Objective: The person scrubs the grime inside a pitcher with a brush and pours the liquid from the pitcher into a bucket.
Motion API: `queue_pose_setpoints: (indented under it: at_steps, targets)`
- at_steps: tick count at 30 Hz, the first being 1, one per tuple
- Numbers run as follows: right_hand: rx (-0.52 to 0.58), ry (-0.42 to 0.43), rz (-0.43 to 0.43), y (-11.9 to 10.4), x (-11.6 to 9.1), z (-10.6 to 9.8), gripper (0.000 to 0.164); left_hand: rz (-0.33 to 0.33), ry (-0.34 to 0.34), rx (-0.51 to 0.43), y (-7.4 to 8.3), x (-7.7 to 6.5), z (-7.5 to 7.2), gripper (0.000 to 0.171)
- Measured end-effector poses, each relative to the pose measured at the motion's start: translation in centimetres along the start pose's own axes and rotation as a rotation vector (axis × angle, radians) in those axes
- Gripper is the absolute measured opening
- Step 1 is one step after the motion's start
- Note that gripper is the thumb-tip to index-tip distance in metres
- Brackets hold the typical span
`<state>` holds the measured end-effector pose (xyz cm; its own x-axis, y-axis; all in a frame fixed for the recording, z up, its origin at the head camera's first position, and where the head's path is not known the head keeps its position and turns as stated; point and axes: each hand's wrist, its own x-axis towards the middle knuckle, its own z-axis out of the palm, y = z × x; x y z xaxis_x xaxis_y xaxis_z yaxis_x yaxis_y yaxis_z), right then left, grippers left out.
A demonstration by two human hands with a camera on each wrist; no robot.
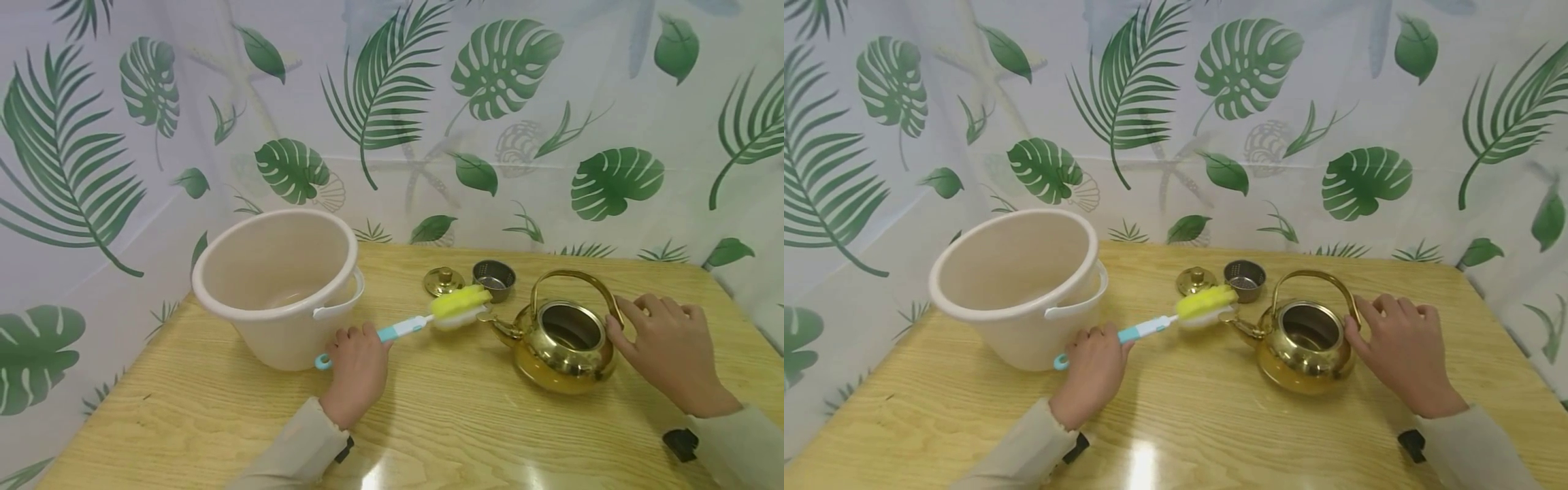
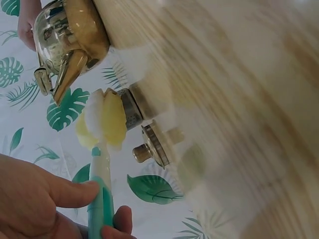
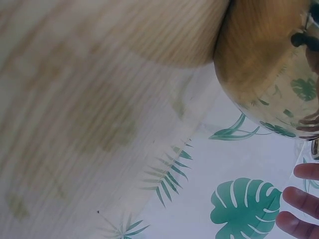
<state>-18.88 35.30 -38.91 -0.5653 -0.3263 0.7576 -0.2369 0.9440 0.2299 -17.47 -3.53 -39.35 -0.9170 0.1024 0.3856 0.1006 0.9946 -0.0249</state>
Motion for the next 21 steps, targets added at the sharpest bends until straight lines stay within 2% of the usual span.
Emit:
queue_pose_setpoints:
  at_steps: [11, 15, 18, 21]
  targets:
    - [0.0, -0.002, -0.007, 0.1, -0.1, 0.1, 0.063, -0.007, -0.102, -0.019, 0.3, 0.1, 1.2, 0.04]
    - [-0.001, 0.004, -0.011, 0.1, -0.1, 0.1, 0.063, 0.023, -0.078, -0.011, 0.1, -0.1, 1.6, 0.036]
    - [0.002, 0.004, -0.011, 0.1, -0.1, 0.1, 0.063, 0.06, -0.043, -0.015, -0.2, -0.4, 1.7, 0.027]
    - [0.004, 0.003, -0.008, 0.1, -0.1, 0.1, 0.062, 0.122, -0.032, -0.003, -0.6, -0.4, 1.8, 0.02]
